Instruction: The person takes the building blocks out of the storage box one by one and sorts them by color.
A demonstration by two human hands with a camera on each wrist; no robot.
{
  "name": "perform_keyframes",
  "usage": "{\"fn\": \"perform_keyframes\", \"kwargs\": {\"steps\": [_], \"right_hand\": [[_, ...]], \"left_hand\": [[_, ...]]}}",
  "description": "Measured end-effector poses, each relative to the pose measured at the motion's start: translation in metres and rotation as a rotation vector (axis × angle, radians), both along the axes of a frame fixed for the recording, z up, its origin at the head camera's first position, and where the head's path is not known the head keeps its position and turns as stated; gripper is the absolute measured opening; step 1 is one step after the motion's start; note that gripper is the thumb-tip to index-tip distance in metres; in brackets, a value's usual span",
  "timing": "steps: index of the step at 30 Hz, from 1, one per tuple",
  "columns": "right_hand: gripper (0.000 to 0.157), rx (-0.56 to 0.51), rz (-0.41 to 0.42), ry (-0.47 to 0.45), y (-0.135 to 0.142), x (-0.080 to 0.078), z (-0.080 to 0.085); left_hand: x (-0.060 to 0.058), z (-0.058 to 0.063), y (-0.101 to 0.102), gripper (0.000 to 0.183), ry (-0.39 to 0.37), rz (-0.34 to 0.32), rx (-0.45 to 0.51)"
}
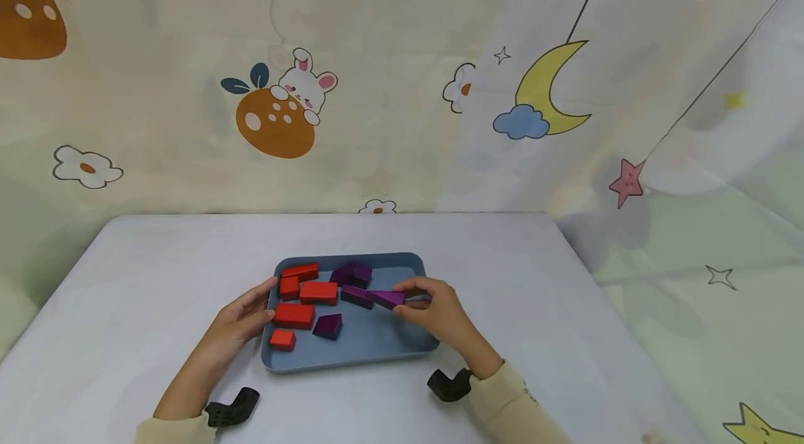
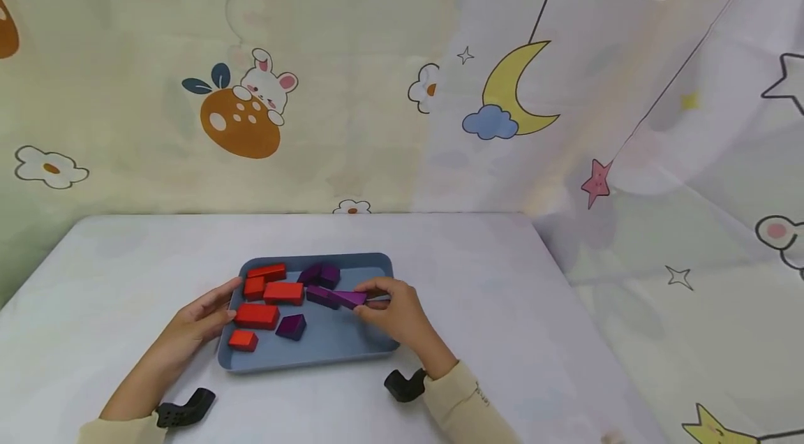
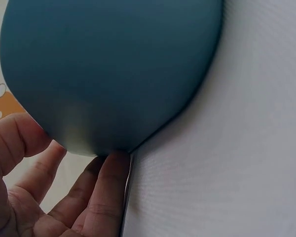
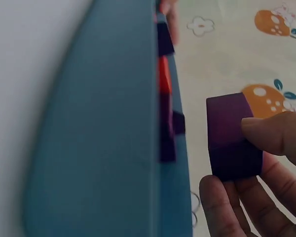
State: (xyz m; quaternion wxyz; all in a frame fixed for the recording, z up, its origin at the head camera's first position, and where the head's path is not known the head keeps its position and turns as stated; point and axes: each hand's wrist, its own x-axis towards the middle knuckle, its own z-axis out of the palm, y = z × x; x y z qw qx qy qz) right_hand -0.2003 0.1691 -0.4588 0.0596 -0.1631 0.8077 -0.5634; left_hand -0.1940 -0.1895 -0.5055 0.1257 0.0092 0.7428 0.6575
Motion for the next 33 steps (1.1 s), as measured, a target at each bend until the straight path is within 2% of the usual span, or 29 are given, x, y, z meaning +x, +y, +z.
{"fn": "perform_keyframes", "kwargs": {"steps": [9,15,18,23,28,33], "right_hand": [[0.029,0.059,0.032,0.043,0.05,-0.022,0.017],[0.029,0.134,-0.044,0.075,0.079,-0.037,0.016],[0.028,0.208,-0.113,0.122,0.092,-0.046,0.013],[0.029,0.318,-0.155,0.146,0.101,-0.059,-0.001],[0.028,0.356,-0.157,0.132,0.103,-0.069,-0.015],[0.028,0.382,-0.198,0.104,0.104,-0.076,-0.021]], "left_hand": [[0.007,-0.005,0.0,0.066,-0.062,0.013,-0.015],[0.005,-0.004,-0.001,0.068,-0.064,0.004,-0.027],[-0.001,-0.001,0.0,0.069,-0.052,-0.008,-0.027],[-0.001,0.0,-0.002,0.068,-0.034,-0.011,-0.037],[-0.001,-0.001,-0.003,0.067,-0.007,-0.009,-0.027],[-0.002,-0.002,-0.001,0.065,0.01,-0.006,-0.029]]}}
